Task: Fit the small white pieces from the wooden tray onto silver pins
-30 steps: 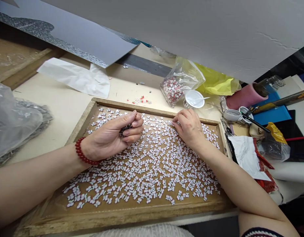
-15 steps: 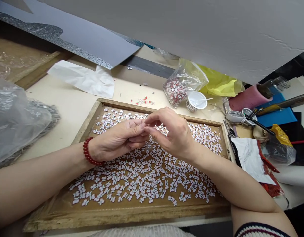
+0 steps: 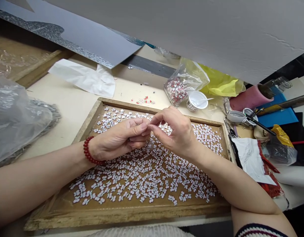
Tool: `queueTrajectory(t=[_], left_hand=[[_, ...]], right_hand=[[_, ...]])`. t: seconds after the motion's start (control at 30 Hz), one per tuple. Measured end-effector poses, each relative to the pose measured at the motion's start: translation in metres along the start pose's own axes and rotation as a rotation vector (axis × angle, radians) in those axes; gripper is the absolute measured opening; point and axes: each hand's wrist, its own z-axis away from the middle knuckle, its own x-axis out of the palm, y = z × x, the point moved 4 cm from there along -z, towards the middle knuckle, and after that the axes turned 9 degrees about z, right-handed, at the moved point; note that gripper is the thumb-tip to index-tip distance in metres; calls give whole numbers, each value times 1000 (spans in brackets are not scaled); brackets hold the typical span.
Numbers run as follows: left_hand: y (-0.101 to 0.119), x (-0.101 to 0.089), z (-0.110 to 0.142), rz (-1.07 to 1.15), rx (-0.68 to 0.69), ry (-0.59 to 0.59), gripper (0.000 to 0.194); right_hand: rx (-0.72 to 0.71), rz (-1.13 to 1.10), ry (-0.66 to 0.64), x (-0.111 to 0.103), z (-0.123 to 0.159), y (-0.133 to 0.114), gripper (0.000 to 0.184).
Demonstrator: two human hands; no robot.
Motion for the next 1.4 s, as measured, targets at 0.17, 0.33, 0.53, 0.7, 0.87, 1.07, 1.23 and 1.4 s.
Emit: queueTrajectory(t=[0.17, 0.33, 0.53, 0.7, 0.87, 1.07, 1.23, 1.4], left_hand=[[1, -3, -1, 76, 13, 49, 24], [3, -7, -2, 183, 7, 99, 30], [4, -6, -3, 190, -4, 110, 33], [4, -7, -3, 190, 3, 114, 31], [4, -7, -2, 184, 8, 123, 30], [4, -7, -2, 181, 2, 127, 30], [4, -7, -2, 182, -2, 130, 31], [4, -7, -2, 189, -14, 135, 31]], right_hand=[[16, 0, -1, -5, 2, 2, 6], [55, 137, -13, -13, 17, 21, 5], [18, 379, -161, 1, 40, 47, 5], [27, 451, -286, 14, 43, 54, 10], [29, 534, -326, 18, 40, 54, 14], [24, 548, -347, 19, 40, 55, 17], [25, 542, -376, 20, 39, 54, 18], [35, 557, -384, 21, 39, 53, 19]])
